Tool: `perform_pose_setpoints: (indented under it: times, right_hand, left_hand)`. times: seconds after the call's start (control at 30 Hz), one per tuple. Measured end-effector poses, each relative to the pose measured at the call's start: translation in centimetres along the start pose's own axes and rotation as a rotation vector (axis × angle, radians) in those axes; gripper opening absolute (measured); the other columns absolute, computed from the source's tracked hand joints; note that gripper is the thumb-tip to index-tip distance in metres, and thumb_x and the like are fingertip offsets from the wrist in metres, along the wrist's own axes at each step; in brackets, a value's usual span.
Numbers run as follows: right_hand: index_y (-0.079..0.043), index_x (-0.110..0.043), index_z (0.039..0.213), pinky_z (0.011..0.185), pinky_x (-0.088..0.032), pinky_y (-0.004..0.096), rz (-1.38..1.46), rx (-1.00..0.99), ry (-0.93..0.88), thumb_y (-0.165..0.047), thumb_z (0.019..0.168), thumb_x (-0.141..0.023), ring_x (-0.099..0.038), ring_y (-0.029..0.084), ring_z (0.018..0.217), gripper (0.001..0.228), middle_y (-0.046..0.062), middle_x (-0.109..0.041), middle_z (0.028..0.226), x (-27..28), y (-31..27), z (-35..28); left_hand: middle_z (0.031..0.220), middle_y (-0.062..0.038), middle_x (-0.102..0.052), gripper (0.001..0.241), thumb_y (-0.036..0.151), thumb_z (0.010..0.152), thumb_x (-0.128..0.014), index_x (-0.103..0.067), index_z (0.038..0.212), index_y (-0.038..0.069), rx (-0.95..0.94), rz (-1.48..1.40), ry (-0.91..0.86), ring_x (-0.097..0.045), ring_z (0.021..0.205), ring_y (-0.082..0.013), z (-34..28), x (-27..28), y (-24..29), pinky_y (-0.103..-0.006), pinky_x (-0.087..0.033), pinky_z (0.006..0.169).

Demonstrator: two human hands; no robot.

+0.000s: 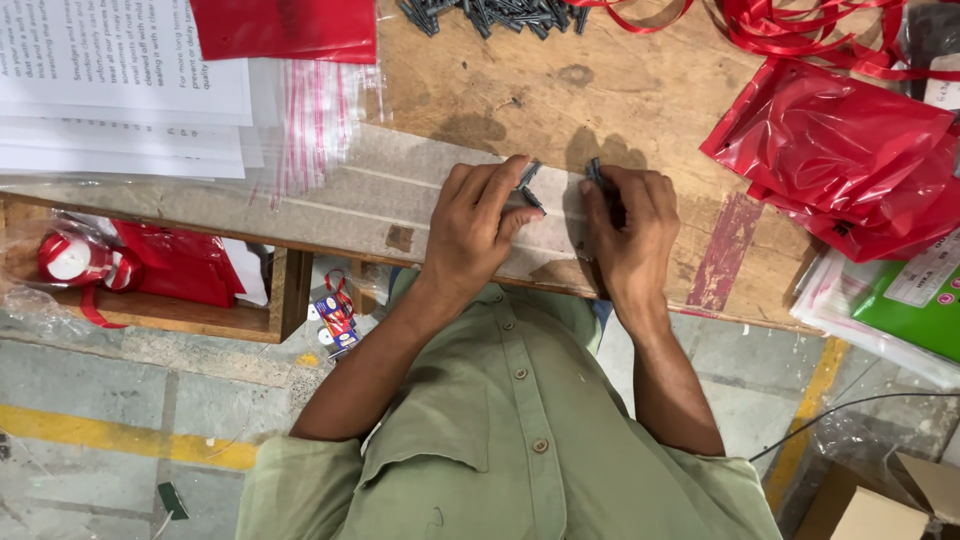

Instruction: Packaging small plastic hardware components into red plastic bags on an assembly workbench.

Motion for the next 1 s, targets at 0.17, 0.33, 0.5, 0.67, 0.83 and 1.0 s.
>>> perform_pose_setpoints:
  times: [0.17,0.33,0.5,0.67,0.83,1.0]
  right_hand:
    - [0.001,-0.07,0.12,0.086,-0.05,0.041,0.086,0.033,-0.076,-0.01,0.098,-0.08,-0.063,0.031,0.094,0.027,0.015,-0.067,0.103,0.0,0.0,-0.3]
    - [0.003,-0.066,0.128,0.088,-0.05,0.042,0.125,0.071,-0.154,-0.018,0.09,-0.085,-0.061,0.031,0.096,0.047,0.015,-0.066,0.104,-0.2,-0.9,0.0]
    - [0.003,-0.057,0.141,0.091,-0.048,0.043,0.104,0.074,-0.199,-0.019,0.083,-0.091,-0.057,0.03,0.1,0.071,0.014,-0.062,0.106,-0.6,-0.9,-0.3]
    - [0.002,-0.047,0.149,0.101,-0.049,0.042,0.107,0.071,-0.137,-0.02,0.082,-0.092,-0.054,0.035,0.117,0.083,0.02,-0.052,0.128,-0.9,-1.3,-0.5]
    - [0.002,-0.041,0.154,0.119,-0.043,0.044,0.119,0.09,-0.161,-0.016,0.086,-0.09,-0.043,0.041,0.144,0.086,0.026,-0.038,0.156,-1.3,-1.2,-0.6]
    - [0.006,-0.027,0.161,0.13,-0.032,0.048,0.218,0.044,-0.246,-0.014,0.096,-0.079,-0.027,0.042,0.16,0.086,0.028,-0.026,0.17,-1.6,-1.0,-0.8]
  left_hand:
    - [0.104,-0.008,-0.068,0.041,0.012,0.097,-0.076,-0.062,0.134,0.002,0.005,0.063,0.029,-0.061,0.092,-0.0264,0.0,-0.1,0.1,-0.039,-0.052,0.085]
    - [0.098,-0.008,-0.07,0.038,0.012,0.097,-0.075,-0.062,0.131,0.002,-0.011,0.025,0.059,-0.062,0.087,-0.0251,0.2,0.4,0.4,-0.0379,-0.051,0.08]
    - [0.089,-0.006,-0.07,0.032,0.009,0.099,-0.073,-0.065,0.131,0.005,-0.037,-0.003,0.027,-0.063,0.082,-0.0233,0.0,0.5,0.3,-0.0387,-0.048,0.076]
    - [0.089,-0.007,-0.07,0.031,0.008,0.1,-0.071,-0.064,0.131,0.005,-0.008,-0.046,0.035,-0.061,0.08,-0.0241,-0.2,0.4,-0.1,-0.0388,-0.048,0.075]
    - [0.095,-0.007,-0.072,0.028,0.008,0.105,-0.067,-0.062,0.133,0.004,0.034,-0.146,0.102,-0.063,0.084,-0.023,-0.3,0.9,-0.1,-0.0356,-0.053,0.076]
    - [0.095,-0.004,-0.074,0.028,0.012,0.107,-0.065,-0.062,0.134,0.004,0.131,-0.225,0.138,-0.066,0.084,-0.0154,-0.6,0.8,-0.7,-0.0302,-0.052,0.069]
Point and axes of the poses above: each hand's wrist, its own z-axis towards the middle knuckle, its own x-axis out of the back of the hand, y = z × x, the point moved 2 cm from there along z, towards the middle knuckle
